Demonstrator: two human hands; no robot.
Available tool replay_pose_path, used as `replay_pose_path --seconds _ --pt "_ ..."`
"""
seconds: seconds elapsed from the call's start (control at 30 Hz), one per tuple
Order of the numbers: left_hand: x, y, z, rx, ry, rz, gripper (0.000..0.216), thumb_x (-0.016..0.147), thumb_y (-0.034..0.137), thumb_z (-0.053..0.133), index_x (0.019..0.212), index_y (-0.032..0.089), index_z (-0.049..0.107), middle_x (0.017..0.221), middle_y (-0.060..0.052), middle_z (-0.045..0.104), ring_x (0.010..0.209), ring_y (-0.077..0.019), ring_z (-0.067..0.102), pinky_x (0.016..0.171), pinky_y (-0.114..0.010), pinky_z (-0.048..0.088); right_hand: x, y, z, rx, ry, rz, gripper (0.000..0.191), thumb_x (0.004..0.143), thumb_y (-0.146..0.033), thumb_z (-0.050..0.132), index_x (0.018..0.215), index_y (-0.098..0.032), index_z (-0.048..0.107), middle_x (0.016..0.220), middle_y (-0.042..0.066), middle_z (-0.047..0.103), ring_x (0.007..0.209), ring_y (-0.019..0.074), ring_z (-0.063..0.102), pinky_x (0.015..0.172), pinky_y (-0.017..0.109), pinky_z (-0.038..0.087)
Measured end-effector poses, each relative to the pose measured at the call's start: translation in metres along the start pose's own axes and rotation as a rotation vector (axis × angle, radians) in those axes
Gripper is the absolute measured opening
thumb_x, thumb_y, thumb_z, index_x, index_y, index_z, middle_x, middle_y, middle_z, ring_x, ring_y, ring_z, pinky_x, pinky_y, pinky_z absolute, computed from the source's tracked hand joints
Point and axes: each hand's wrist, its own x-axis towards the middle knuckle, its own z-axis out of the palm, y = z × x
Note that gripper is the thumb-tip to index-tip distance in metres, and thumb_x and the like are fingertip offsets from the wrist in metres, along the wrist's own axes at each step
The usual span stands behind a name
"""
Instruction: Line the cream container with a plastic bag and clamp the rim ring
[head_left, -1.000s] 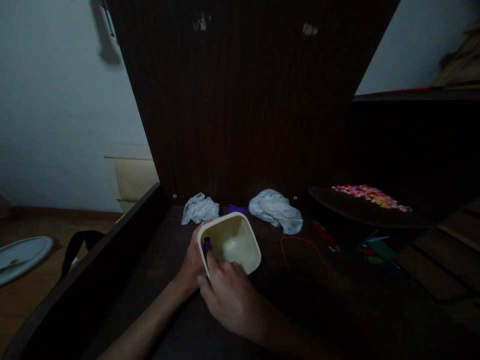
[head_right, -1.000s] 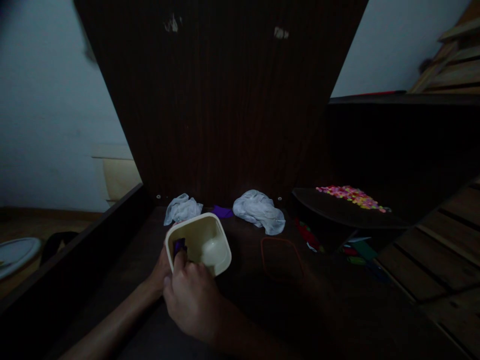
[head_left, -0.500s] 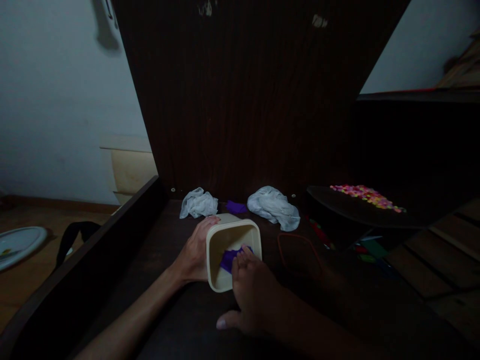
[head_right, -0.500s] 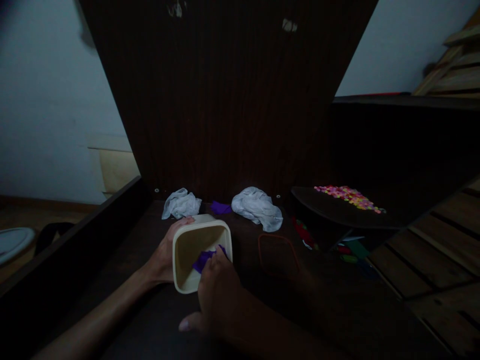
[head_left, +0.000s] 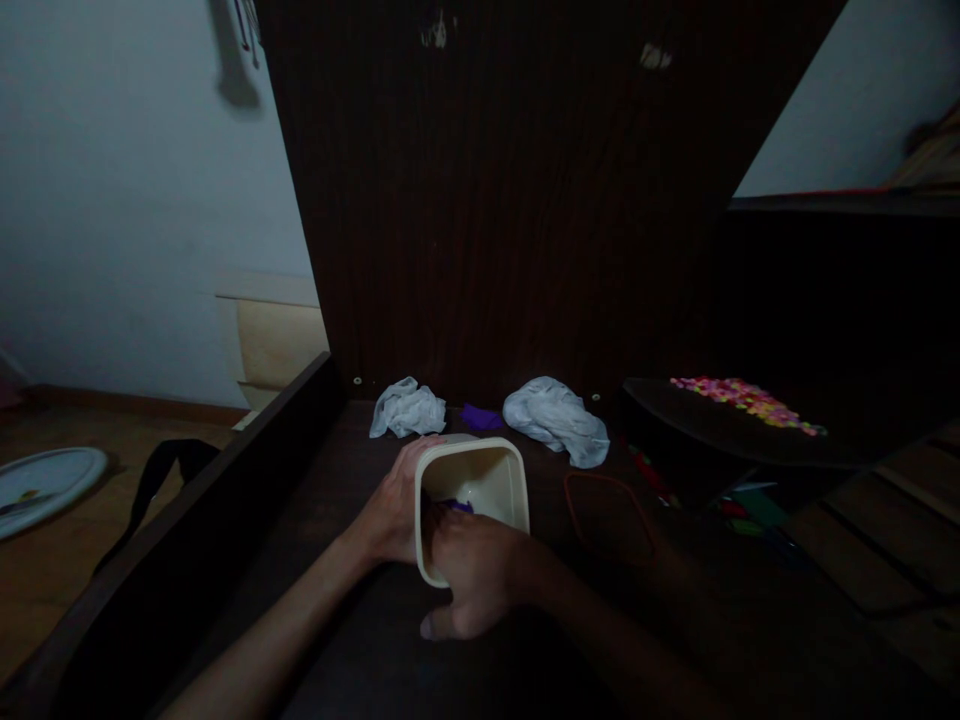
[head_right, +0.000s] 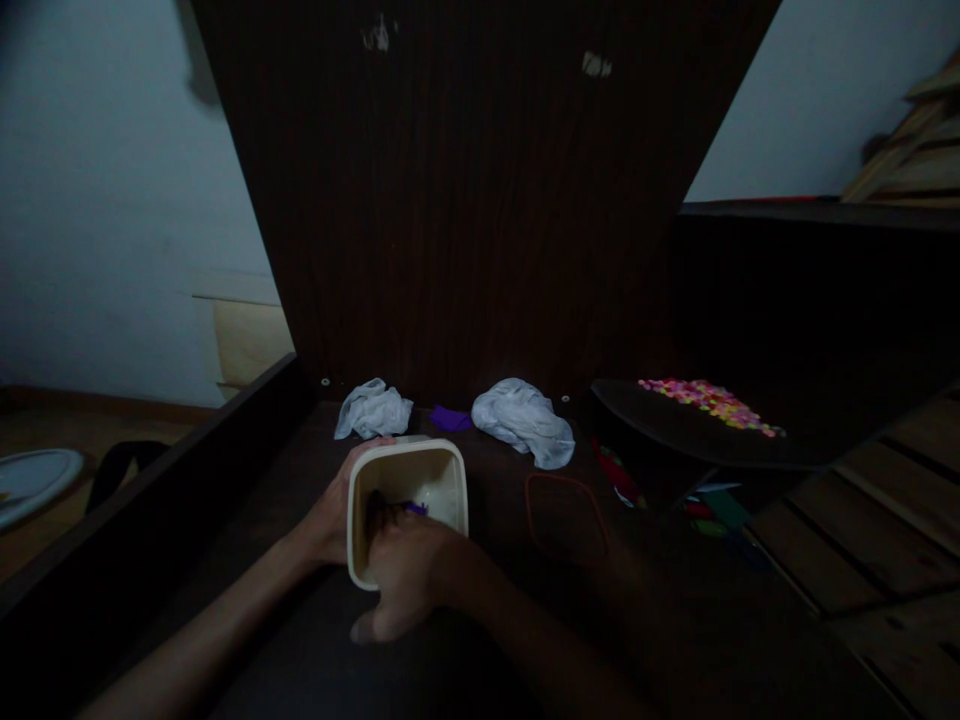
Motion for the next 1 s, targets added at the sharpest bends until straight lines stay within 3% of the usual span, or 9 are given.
replay_pose_path --seconds 0.13,0.23,0.3,0.43,0.53,0.67,0.8,0.9,1.0 --pt "-0.001 -0.002 -0.003 0.004 -0.004 0.009 0.116 0.062 0.042 0.087 0.155 0.02 0.021 0.145 -0.023 0.048 0.134 -0.0468 0.05 0.108 -0.064 0.046 -0.026 -0.009 0.006 0.052 0.163 0.006 0.073 0.08 -0.043 0.073 0.133 0.006 0.057 0.136 0.031 0.059 0.128 0.0366 0.057 0.113 0.043 0.041" --pt "-0.001 -0.003 -0.006 -0.007 -0.023 0.029 0.12 0.062 0.045 0.087 0.157 0.02 0.017 0.146 -0.024 0.046 0.135 -0.0467 0.048 0.108 -0.064 0.046 -0.048 -0.017 0.005 0.058 0.192 0.042 0.074 0.087 -0.04 0.069 0.143 0.003 0.048 0.148 0.03 0.049 0.137 0.0348 0.05 0.117 0.041 0.037" --pt "0.001 -0.004 -0.009 -0.006 -0.037 0.029 0.122 0.063 0.047 0.087 0.158 0.02 0.014 0.146 -0.024 0.045 0.137 -0.0462 0.047 0.109 -0.063 0.045 -0.058 -0.017 0.007 0.022 0.207 0.069 0.071 0.089 -0.039 0.068 0.144 0.0 0.048 0.148 0.027 0.05 0.137 0.0337 0.051 0.114 0.041 0.041" --pt "0.007 -0.005 -0.012 0.008 -0.06 0.024 0.119 0.065 0.046 0.085 0.158 0.023 0.015 0.148 -0.021 0.046 0.136 -0.0452 0.048 0.111 -0.062 0.046 -0.057 -0.004 0.025 -0.205 0.303 0.157 0.034 0.092 -0.013 0.06 0.124 -0.003 0.063 0.124 0.023 0.069 0.119 0.0303 0.065 0.11 0.043 0.045" --pt "0.01 -0.004 -0.012 0.006 -0.058 0.029 0.118 0.064 0.042 0.085 0.158 0.022 0.017 0.152 -0.021 0.044 0.139 -0.046 0.046 0.113 -0.063 0.043 -0.045 0.004 0.032 -0.307 0.343 0.218 0.027 0.091 -0.001 0.051 0.112 -0.004 0.068 0.109 0.021 0.074 0.106 0.0277 0.07 0.105 0.042 0.05" --pt "0.007 0.002 -0.011 0.032 -0.066 -0.041 0.12 0.071 0.035 0.082 0.16 0.016 0.005 0.161 -0.027 0.029 0.147 -0.0454 0.033 0.117 -0.063 0.037 -0.034 -0.001 0.015 -0.199 0.249 0.328 0.034 0.096 -0.008 0.047 0.125 -0.004 0.063 0.113 0.022 0.073 0.104 0.0288 0.072 0.093 0.038 0.056" --pt "0.001 0.011 -0.004 0.044 -0.039 -0.055 0.109 0.074 0.028 0.077 0.159 0.018 0.01 0.157 -0.025 0.035 0.146 -0.0428 0.036 0.115 -0.062 0.04 -0.024 -0.007 -0.001 -0.049 0.14 0.483 0.043 0.097 -0.013 0.046 0.138 -0.004 0.051 0.112 0.022 0.073 0.099 0.0309 0.074 0.075 0.037 0.058" --pt "-0.001 0.01 0.007 0.041 0.009 -0.044 0.114 0.07 0.032 0.081 0.159 0.019 0.01 0.156 -0.026 0.036 0.145 -0.0438 0.038 0.114 -0.063 0.04 -0.016 -0.007 0.002 0.064 0.214 0.423 0.037 0.096 -0.017 0.048 0.131 -0.006 0.054 0.108 0.019 0.074 0.095 0.0294 0.074 0.076 0.036 0.056" --pt "-0.003 0.002 0.016 0.072 0.081 0.01 0.105 0.079 0.031 0.076 0.159 0.023 0.008 0.157 -0.024 0.037 0.145 -0.0415 0.039 0.114 -0.065 0.038 -0.012 -0.009 0.008 0.242 0.303 0.318 0.035 0.101 -0.029 0.043 0.125 -0.008 0.057 0.106 0.018 0.074 0.096 0.0278 0.073 0.081 0.035 0.053"
